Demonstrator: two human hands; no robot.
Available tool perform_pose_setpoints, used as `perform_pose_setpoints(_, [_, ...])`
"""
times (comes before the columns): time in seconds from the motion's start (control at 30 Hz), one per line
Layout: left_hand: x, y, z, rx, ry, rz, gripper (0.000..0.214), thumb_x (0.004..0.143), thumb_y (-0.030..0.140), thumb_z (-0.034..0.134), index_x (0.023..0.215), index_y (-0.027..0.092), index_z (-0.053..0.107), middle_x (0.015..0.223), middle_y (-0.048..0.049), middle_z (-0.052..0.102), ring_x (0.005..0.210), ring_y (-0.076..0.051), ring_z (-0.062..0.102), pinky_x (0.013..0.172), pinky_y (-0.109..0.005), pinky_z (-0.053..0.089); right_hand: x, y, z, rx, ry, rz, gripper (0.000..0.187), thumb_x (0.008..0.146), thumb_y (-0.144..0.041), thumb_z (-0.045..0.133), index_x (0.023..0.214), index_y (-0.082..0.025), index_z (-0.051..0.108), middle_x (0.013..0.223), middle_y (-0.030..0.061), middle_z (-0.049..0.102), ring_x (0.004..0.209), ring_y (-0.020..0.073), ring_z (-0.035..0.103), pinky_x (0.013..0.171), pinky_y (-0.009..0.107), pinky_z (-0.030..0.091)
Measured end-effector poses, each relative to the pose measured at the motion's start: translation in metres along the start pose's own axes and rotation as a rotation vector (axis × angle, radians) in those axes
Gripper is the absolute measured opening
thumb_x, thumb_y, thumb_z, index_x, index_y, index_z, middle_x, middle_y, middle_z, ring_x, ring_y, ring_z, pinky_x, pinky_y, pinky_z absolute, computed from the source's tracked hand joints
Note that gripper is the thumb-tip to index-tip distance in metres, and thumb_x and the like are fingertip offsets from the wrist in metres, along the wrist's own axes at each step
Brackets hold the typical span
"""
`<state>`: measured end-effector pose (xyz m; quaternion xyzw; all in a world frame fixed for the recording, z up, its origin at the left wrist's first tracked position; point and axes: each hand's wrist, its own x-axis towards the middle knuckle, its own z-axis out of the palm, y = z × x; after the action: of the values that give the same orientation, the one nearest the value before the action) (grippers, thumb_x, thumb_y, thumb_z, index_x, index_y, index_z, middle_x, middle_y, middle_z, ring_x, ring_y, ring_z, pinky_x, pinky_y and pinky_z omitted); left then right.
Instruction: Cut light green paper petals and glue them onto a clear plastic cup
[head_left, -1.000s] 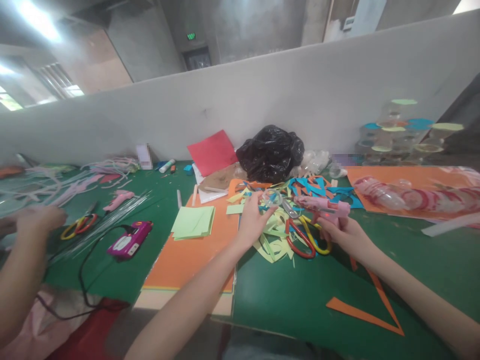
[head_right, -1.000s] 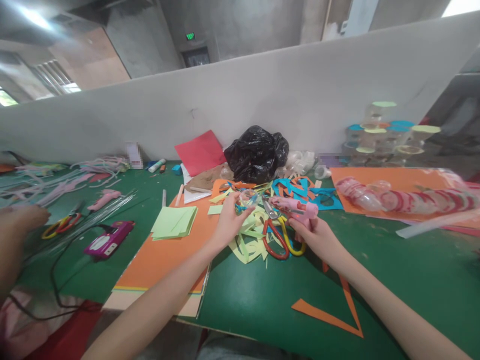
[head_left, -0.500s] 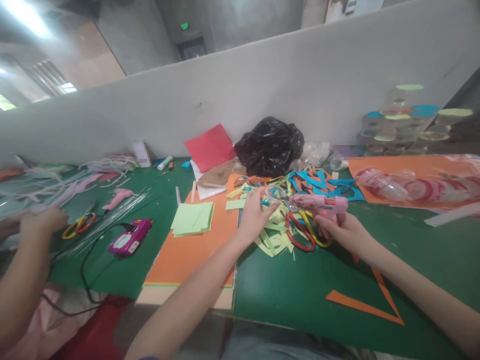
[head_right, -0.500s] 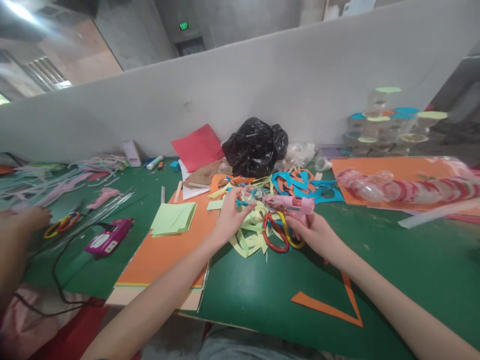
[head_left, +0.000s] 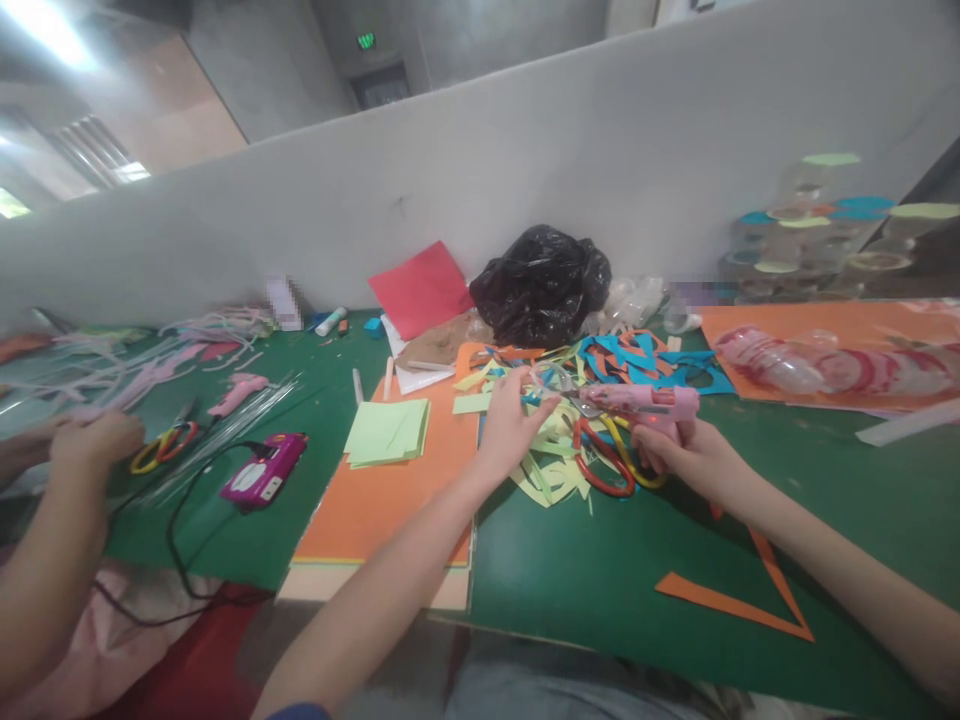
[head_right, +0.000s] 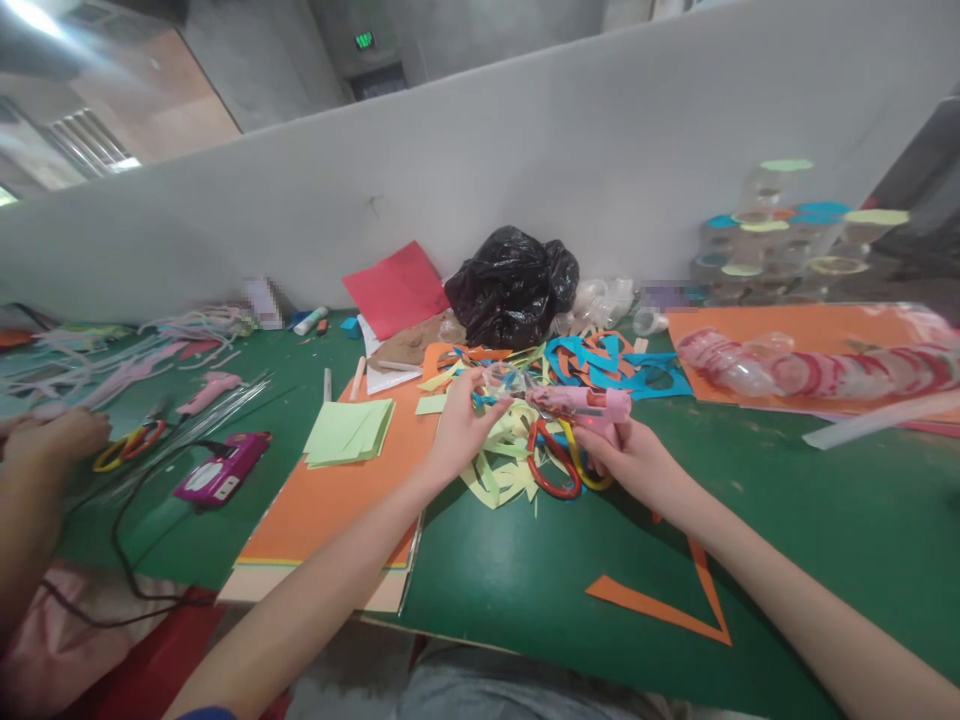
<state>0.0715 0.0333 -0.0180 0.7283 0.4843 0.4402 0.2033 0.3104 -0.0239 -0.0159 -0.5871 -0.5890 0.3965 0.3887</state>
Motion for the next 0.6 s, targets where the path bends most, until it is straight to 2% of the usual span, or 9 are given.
perform_pose_setpoints(0.23, [0.000,-0.001,0.001,0.040,0.007,0.004,0.037,0.089,0.040,0.070,0.118,0.023,0.054,0.115,-0.0073,0.064,0.109,-0.024,0.059,0.095,-0.037,0.046,0.000,0.005,0.000,-0.029,0.026,-0.030,0.065,0.068,-0.083,0.063,0.057,-0.019,0.056,0.048,0.0014,0.053,0.048,0.0133,0.049,0.046,0.026,0.041])
perform_pose_setpoints(0.37, [0.000,-0.002,0.001,0.032,0.012,0.025,0.034,0.089,0.037,0.070,0.115,0.022,0.054,0.115,-0.0071,0.064,0.109,-0.023,0.059,0.096,-0.036,0.046,-0.001,0.001,-0.002,-0.059,-0.007,-0.001,0.071,0.066,-0.089,0.059,0.055,-0.019,0.054,0.050,0.0026,0.053,0.049,0.0129,0.049,0.047,0.026,0.042])
perform_pose_setpoints(0.6, [0.000,-0.001,0.001,-0.032,-0.007,0.022,0.032,0.089,0.036,0.070,0.113,0.022,0.053,0.117,-0.0071,0.064,0.111,-0.023,0.059,0.098,-0.038,0.046,-0.002,-0.006,-0.004,-0.099,-0.013,0.012,0.069,0.065,-0.088,0.057,0.054,-0.020,0.054,0.050,0.0029,0.051,0.050,0.0136,0.048,0.048,0.027,0.043])
